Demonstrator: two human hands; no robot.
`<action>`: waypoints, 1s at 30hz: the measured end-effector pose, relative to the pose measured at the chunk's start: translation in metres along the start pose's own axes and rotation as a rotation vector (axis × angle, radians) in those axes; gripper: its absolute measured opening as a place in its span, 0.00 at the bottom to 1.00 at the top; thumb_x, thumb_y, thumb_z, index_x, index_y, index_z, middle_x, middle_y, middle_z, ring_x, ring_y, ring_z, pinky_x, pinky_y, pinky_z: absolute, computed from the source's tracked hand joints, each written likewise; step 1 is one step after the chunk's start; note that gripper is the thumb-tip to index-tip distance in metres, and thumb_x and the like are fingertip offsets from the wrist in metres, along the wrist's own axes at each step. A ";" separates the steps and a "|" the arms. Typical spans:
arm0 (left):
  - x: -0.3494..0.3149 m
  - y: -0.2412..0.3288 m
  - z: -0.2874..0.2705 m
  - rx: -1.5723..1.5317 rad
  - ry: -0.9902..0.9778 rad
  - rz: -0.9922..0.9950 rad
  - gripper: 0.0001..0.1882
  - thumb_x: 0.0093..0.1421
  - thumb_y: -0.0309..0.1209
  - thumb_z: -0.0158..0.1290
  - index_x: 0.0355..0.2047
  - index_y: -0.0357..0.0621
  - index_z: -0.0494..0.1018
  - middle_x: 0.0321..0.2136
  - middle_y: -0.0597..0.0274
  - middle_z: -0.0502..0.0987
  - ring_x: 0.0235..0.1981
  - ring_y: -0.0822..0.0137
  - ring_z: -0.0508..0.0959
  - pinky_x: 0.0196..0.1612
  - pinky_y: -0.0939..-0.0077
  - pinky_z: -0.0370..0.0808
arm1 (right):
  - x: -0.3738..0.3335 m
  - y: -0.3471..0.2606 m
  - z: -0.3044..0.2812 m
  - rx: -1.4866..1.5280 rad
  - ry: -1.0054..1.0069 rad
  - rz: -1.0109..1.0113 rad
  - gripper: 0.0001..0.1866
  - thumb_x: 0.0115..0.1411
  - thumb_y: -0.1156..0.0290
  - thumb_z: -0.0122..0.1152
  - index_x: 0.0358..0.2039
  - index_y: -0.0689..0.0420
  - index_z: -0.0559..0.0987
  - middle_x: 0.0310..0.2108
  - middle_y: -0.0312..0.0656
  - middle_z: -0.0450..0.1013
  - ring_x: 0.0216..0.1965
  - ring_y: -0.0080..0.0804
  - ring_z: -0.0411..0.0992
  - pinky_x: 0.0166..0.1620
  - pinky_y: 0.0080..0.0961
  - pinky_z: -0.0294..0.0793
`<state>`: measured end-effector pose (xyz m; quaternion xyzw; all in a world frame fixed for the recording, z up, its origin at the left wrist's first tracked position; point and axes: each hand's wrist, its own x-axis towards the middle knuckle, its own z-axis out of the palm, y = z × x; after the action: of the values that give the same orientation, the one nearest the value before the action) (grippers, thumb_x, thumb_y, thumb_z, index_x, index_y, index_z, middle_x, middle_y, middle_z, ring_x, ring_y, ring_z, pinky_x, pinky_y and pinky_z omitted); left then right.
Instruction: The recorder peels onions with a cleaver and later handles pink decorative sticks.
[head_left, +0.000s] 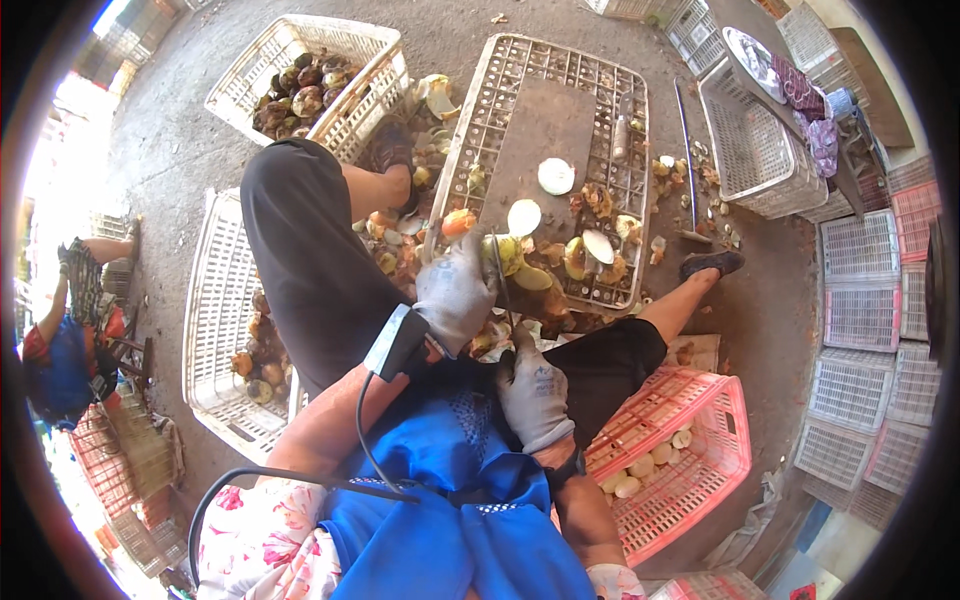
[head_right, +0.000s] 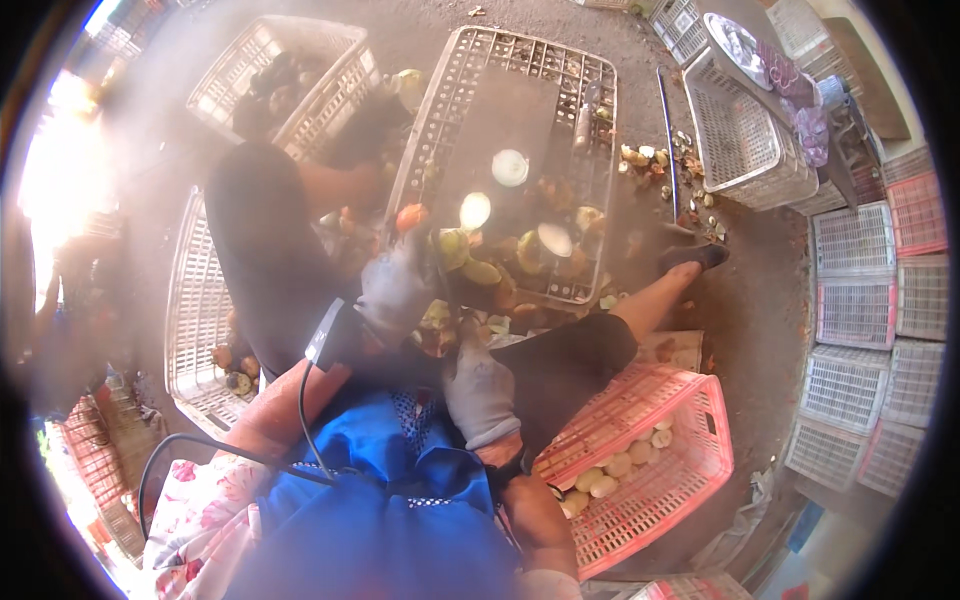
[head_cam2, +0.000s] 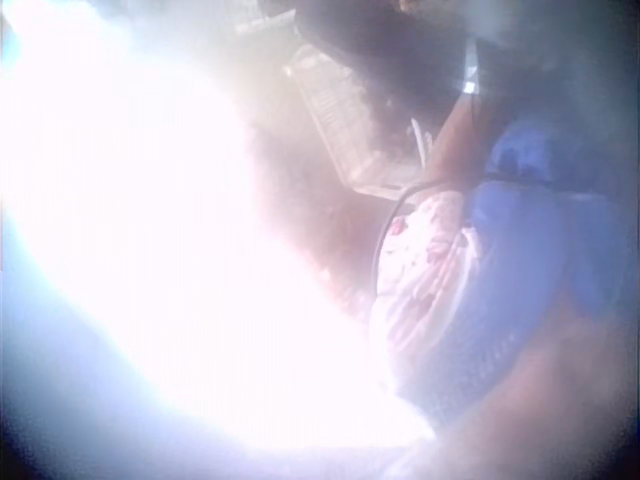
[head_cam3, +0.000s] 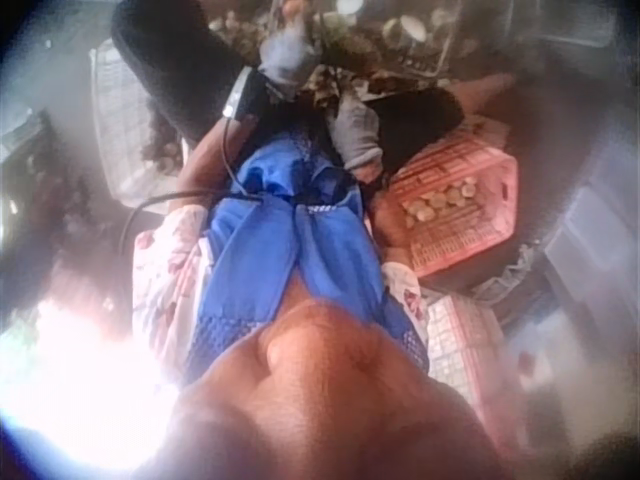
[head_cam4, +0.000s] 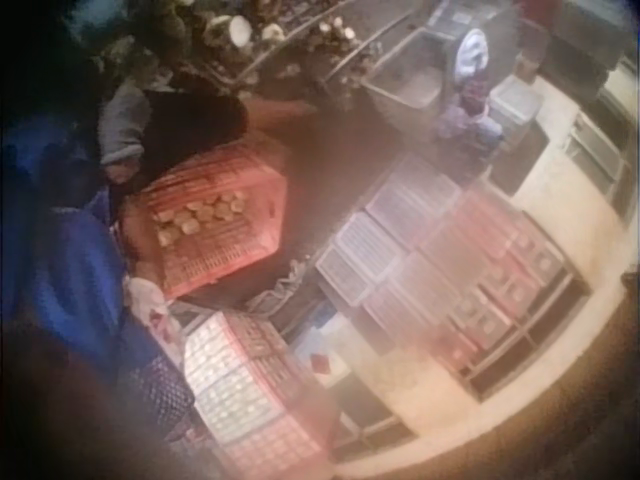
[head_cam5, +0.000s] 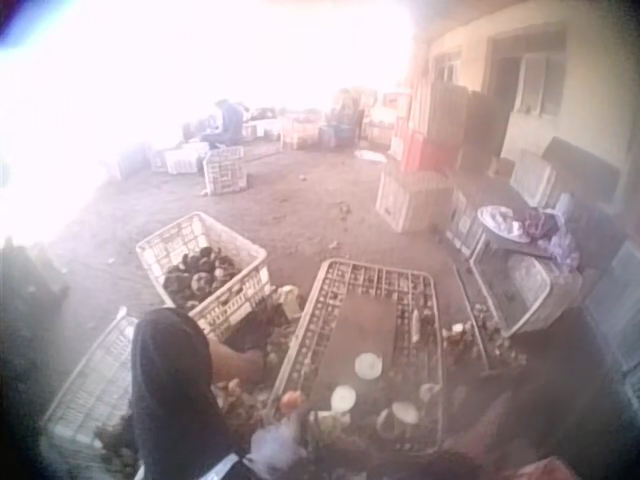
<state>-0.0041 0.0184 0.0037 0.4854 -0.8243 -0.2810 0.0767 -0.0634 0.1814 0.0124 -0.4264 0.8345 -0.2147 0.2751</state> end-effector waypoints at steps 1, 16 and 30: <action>0.000 0.001 0.000 -0.001 0.001 -0.007 0.24 0.61 0.37 0.52 0.57 0.45 0.67 0.39 0.44 0.81 0.39 0.44 0.82 0.45 0.50 0.75 | 0.000 0.001 0.001 0.006 -0.001 0.002 0.20 0.61 0.71 0.56 0.54 0.61 0.73 0.30 0.59 0.77 0.32 0.58 0.78 0.36 0.49 0.77; 0.006 -0.025 -0.007 -0.465 -0.166 -0.008 0.24 0.62 0.33 0.49 0.59 0.50 0.70 0.42 0.40 0.80 0.46 0.40 0.80 0.49 0.52 0.75 | 0.001 0.013 0.007 0.056 0.043 -0.011 0.16 0.63 0.72 0.56 0.51 0.62 0.74 0.28 0.57 0.78 0.32 0.57 0.78 0.35 0.47 0.77; 0.008 0.011 -0.025 -0.067 -0.237 -0.137 0.26 0.64 0.40 0.47 0.61 0.48 0.66 0.43 0.39 0.80 0.47 0.42 0.80 0.51 0.51 0.74 | 0.000 0.010 0.003 0.035 0.046 -0.034 0.24 0.59 0.72 0.57 0.57 0.59 0.72 0.31 0.60 0.77 0.33 0.59 0.77 0.37 0.49 0.76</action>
<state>-0.0062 0.0057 0.0291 0.5014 -0.7826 -0.3683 -0.0242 -0.0671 0.1861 0.0042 -0.4306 0.8294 -0.2436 0.2594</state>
